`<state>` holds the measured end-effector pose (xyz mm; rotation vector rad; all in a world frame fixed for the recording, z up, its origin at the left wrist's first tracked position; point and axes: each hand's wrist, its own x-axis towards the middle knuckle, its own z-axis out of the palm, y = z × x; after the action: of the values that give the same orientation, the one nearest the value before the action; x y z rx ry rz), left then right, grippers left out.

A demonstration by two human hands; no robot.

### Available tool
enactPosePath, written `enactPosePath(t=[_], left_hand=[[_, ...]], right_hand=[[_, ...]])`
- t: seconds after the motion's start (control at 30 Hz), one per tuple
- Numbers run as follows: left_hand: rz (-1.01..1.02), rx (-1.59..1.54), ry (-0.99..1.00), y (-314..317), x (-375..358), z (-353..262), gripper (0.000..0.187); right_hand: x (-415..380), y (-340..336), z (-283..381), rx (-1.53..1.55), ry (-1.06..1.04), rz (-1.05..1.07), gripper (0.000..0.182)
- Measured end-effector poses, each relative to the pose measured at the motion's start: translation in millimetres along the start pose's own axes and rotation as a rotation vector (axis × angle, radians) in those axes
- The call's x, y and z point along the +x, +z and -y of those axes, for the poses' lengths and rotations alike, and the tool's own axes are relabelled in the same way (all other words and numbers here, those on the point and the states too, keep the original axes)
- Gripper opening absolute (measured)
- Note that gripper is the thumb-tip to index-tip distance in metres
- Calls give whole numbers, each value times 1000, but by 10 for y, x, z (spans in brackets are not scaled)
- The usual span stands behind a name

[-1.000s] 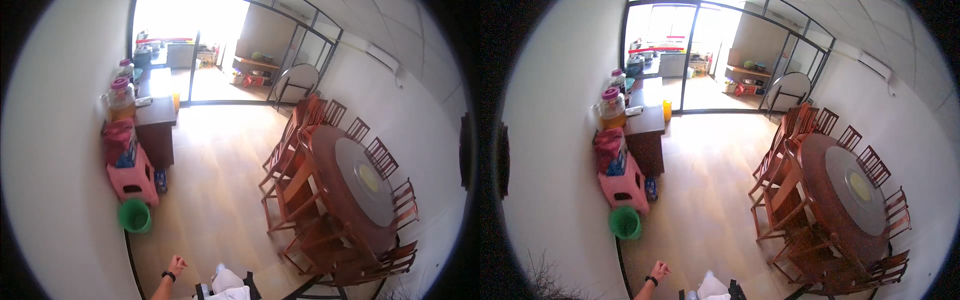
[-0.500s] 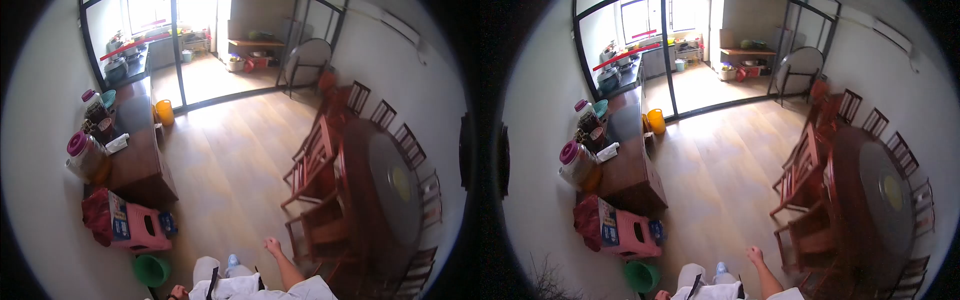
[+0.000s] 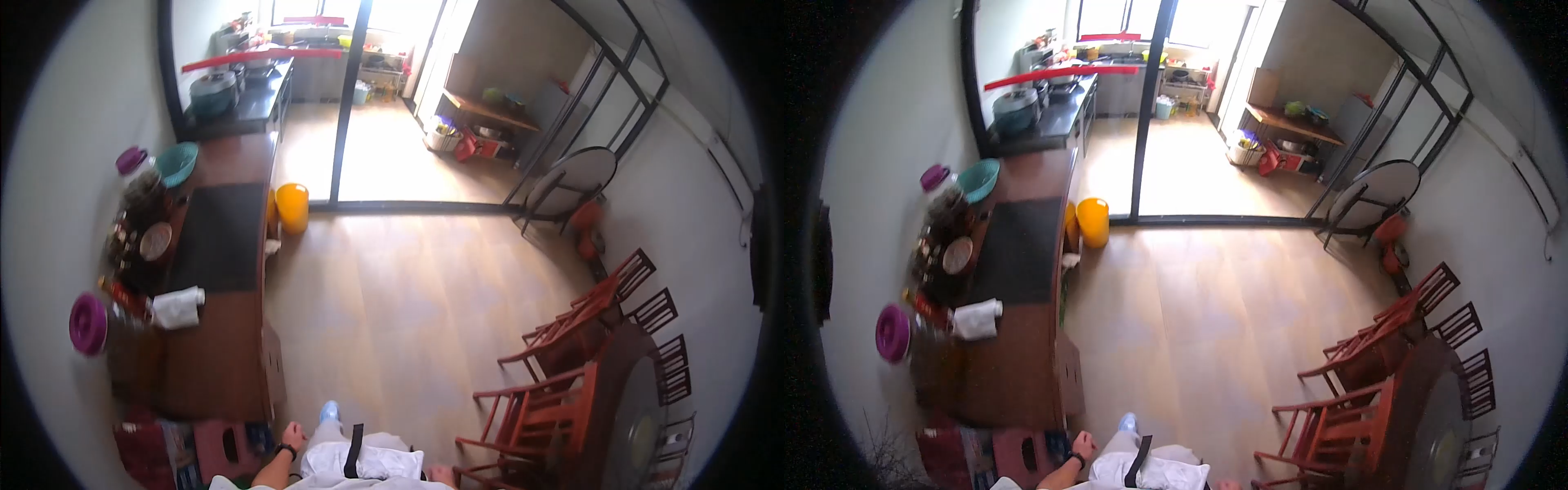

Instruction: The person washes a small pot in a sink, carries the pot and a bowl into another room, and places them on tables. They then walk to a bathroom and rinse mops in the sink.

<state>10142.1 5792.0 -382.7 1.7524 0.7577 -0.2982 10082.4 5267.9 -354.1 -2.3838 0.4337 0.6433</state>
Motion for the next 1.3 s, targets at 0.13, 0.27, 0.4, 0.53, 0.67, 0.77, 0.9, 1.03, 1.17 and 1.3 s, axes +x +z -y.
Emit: enactPosePath(t=[0.13, 0.27, 0.4, 0.53, 0.67, 0.77, 0.9, 1.03, 1.17, 1.3], left_hand=[[130, 102, 232, 300, 1939, -1993, 29], [226, -93, 250, 660, 3305, -3629, 33], [153, 30, 228, 858, 4328, -4385, 31], [42, 325, 101, 852, 4699, -4668, 26], [-92, 178, -89, 918, 4994, -4615, 23], [-60, 202, -284, 1167, 5466, -5333, 22], [-14, 189, -304, 1577, 6717, -6146, 20], [43, 103, -226, 1820, 8476, -7072, 18], [105, -264, -157, 2318, 10813, -8281, 16], [216, -245, 256, 2802, 12584, -10747, 15]], right_hand=[[976, -657, 1220, 103, 408, 52, 26], [2350, -1073, 1768, 171, 483, 30, 28], [4070, -1516, 2111, 159, 481, 28, 29], [5962, -1963, 2522, -121, 135, -53, 31], [8331, -3703, 4566, 251, 9, -264, 34], [9356, -4930, 6104, 410, -259, -337, 34], [10402, -5526, 6971, 369, -329, -379, 34], [11119, -5176, 6946, 230, -6, -370, 27], [10835, -4677, 6601, 267, 156, -387, 27], [10750, -4659, 6721, 102, 640, -48, 25]])
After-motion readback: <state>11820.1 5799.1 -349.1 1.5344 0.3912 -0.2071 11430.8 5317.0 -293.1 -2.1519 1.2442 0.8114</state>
